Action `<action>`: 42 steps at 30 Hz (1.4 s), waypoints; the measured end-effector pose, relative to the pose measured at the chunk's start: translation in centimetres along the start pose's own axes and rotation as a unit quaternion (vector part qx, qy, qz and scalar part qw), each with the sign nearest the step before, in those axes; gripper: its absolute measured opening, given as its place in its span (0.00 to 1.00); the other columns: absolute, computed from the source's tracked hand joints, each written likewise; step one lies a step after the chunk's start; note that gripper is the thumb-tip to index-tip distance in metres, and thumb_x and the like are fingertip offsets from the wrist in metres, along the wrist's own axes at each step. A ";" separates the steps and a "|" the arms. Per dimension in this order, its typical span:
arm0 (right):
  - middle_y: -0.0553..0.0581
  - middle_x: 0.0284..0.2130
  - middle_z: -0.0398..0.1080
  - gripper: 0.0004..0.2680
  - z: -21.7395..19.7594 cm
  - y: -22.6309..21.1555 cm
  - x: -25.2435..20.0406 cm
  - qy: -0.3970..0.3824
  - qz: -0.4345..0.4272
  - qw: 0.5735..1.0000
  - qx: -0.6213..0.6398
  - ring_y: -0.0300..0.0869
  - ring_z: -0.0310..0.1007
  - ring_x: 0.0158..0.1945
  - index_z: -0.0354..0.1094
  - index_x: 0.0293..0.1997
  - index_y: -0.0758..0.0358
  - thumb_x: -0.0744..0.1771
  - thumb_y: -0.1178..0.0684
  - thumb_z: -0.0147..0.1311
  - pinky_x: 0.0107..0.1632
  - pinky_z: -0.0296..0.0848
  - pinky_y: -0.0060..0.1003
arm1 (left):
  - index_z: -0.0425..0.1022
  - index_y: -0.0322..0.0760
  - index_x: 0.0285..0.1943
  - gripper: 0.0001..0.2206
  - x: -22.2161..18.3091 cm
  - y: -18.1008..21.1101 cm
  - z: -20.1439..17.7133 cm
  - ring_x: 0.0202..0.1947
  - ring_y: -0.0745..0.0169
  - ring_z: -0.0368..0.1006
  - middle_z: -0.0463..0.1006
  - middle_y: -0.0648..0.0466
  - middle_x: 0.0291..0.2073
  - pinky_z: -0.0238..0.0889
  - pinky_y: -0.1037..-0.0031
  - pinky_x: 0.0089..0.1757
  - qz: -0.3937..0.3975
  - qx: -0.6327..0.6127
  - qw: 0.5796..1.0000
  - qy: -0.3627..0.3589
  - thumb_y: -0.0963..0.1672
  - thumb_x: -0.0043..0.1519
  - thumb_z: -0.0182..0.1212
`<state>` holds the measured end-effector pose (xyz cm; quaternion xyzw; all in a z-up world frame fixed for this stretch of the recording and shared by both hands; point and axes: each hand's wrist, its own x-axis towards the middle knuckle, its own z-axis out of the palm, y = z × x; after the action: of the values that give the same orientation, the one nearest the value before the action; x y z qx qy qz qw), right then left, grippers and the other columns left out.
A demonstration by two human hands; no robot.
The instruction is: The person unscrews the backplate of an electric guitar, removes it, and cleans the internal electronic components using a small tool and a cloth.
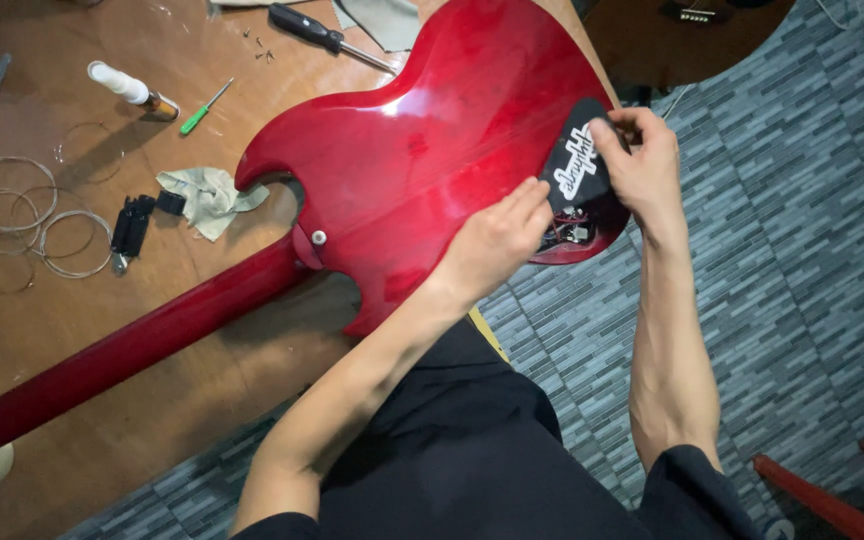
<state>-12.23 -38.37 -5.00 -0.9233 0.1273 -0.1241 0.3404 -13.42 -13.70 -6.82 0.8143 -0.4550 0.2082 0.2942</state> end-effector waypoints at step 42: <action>0.48 0.09 0.57 0.07 -0.4 -20.3 -16.7 -0.001 -0.044 0.967 0.252 0.29 0.51 0.16 0.78 0.44 0.70 0.64 0.62 0.65 0.22 0.58 0.25 | 0.49 0.20 0.79 0.35 -5.2 5.2 -20.7 0.67 0.36 0.64 0.60 0.29 0.70 0.58 0.42 0.62 -0.312 -0.892 0.297 0.139 0.44 0.63 0.54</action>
<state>-24.91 -18.32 6.37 -0.8126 0.0511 -0.1655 0.5565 -21.96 1.21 6.86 0.0925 -0.0256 -0.3224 0.9417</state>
